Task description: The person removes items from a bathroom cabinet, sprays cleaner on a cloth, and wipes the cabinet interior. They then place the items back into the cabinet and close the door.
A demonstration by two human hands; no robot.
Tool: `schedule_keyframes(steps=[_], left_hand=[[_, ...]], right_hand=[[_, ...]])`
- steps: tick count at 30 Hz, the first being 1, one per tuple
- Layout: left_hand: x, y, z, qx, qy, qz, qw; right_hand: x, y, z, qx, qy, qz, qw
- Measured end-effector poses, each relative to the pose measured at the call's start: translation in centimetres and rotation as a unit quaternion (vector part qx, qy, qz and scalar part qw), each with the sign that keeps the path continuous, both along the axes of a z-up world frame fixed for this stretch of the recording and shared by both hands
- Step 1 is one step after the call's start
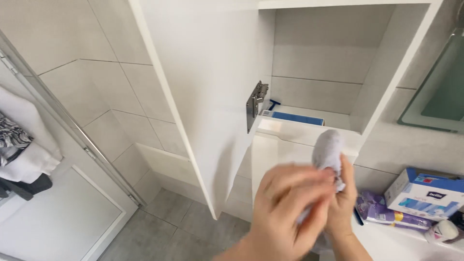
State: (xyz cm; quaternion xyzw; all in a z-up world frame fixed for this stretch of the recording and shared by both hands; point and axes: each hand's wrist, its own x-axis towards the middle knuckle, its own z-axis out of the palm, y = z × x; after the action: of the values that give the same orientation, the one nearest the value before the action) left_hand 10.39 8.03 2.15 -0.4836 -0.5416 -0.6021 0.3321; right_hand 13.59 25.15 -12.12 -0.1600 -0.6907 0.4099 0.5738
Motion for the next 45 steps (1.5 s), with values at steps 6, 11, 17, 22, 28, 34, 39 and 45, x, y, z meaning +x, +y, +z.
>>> schedule_keyframes(steps=[6, 11, 17, 22, 28, 34, 39, 45], left_hand=[[-14.2, 20.2, -2.2, -0.348, -0.071, 0.079, 0.931], [-15.9, 23.0, 0.1, -0.711, -0.223, 0.100, 0.660], [-14.2, 23.4, 3.4, -0.772, -0.186, 0.070, 0.604], [-18.3, 27.4, 0.6, -0.824, -0.054, 0.046, 0.562], [-21.4, 27.1, -0.7, -0.627, -0.092, -0.048, 0.772], [-14.1, 18.7, 6.4, -0.259, -0.160, -0.129, 0.944], [-9.1, 14.0, 4.5, -0.081, -0.290, -0.186, 0.935], [-3.6, 10.6, -2.0, -0.036, -0.705, -0.308, 0.637]], right_hand=[[7.7, 2.9, 2.4, 0.030, -0.028, -0.127, 0.991], [10.3, 5.2, -0.1, 0.020, 0.001, -0.157, 0.987], [10.8, 5.8, -1.4, -0.046, 0.010, -0.148, 0.988], [10.7, 5.9, -1.9, -0.104, 0.032, -0.123, 0.986], [11.2, 6.0, -0.6, -0.057, 0.019, -0.125, 0.990], [10.5, 6.1, 2.6, -0.052, -0.021, -0.079, 0.995], [8.8, 5.2, 5.5, -0.144, 0.020, -0.035, 0.989], [11.7, 6.6, 1.7, -0.243, 0.031, 0.032, 0.969]])
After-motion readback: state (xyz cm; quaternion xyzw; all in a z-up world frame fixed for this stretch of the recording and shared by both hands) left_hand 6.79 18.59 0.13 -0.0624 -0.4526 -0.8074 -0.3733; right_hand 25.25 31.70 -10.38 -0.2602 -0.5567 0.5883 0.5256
